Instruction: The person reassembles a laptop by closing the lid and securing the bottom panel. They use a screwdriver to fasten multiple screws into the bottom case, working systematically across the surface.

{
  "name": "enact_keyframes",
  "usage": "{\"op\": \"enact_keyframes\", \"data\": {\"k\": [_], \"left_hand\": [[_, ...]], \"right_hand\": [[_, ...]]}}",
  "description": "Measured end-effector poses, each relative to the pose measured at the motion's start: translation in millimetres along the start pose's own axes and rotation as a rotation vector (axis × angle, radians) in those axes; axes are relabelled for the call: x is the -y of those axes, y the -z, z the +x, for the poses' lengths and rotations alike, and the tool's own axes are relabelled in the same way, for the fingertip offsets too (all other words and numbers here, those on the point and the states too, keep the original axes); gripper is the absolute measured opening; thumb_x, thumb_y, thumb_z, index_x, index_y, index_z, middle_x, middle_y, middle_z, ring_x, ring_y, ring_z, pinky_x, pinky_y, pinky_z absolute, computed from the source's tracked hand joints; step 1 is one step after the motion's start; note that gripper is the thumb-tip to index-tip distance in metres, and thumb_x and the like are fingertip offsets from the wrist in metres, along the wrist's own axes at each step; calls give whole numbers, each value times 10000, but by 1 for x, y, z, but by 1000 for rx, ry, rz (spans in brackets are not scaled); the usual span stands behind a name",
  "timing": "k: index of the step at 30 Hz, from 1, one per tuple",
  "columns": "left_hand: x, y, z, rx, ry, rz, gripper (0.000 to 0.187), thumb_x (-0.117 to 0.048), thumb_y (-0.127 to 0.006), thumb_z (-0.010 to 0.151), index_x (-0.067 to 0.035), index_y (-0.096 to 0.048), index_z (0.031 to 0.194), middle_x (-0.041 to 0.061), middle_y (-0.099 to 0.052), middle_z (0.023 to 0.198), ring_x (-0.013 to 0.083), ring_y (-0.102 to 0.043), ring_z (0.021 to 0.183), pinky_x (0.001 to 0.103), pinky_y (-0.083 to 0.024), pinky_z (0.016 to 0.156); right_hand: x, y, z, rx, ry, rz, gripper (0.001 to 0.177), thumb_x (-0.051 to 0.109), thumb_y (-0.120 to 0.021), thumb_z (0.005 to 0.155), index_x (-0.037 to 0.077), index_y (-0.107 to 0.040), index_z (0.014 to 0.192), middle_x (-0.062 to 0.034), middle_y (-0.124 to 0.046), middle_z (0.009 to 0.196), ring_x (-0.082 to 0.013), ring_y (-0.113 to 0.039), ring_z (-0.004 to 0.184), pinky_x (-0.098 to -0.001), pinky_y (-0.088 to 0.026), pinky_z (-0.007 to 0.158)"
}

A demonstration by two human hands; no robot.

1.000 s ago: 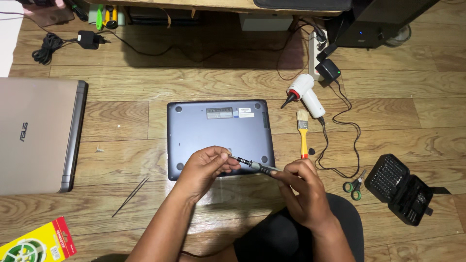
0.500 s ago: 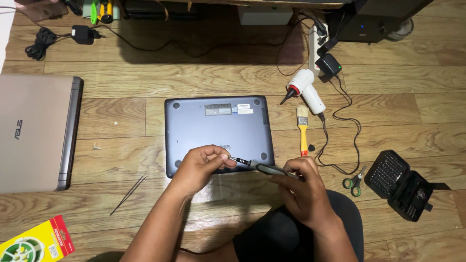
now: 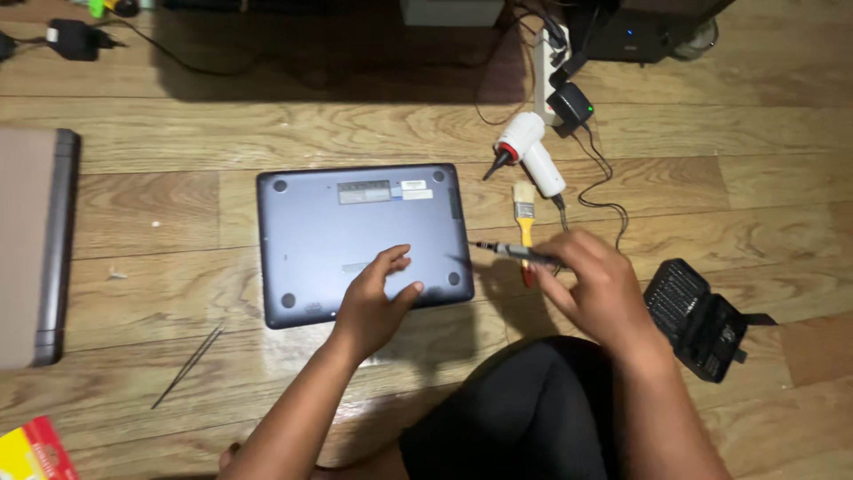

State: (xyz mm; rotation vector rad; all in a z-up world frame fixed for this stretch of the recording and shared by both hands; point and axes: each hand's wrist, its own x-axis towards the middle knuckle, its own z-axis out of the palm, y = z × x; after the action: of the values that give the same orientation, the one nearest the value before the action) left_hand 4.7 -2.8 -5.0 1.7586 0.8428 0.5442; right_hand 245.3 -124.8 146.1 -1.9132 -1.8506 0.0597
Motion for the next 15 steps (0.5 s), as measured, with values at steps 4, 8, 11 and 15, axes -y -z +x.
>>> {"op": "enact_keyframes", "data": {"k": [4,8,11,15], "left_hand": [[6,-38,16,-48,-248,274,703,-187,-798,818,-107,-497,1449,182,-637,1308,385,-575,1256,473,-467,1082],[-1,-88,41,24,-117,478,833,-262,-784,791,-231,-409,1534,220,-537,1388,416,-474,1323,600,-366,1088],[-8,-110,52,35,-46,573,839,-339,-751,832,-315,-327,1555,225,-456,1450,430,-380,1373,725,-260,1067],[-14,-123,54,77,74,577,851,-358,-719,865,-348,-264,1584,208,-408,1484,428,-321,1401,771,-199,1075]], "right_hand": [[-25,-19,32,127,65,-92,189,110,-809,802,58,-719,959,-115,-677,898,-325,-684,832,-415,-559,728],[-46,-51,52,251,59,-157,230,107,-808,746,67,-707,949,-111,-660,894,-345,-672,855,-449,-552,744],[-57,-63,59,257,76,-163,238,93,-808,731,63,-702,942,-111,-648,887,-346,-667,846,-459,-548,731],[-64,-66,61,285,51,-171,278,110,-828,713,53,-704,954,-121,-649,894,-361,-663,842,-462,-548,722]]}}
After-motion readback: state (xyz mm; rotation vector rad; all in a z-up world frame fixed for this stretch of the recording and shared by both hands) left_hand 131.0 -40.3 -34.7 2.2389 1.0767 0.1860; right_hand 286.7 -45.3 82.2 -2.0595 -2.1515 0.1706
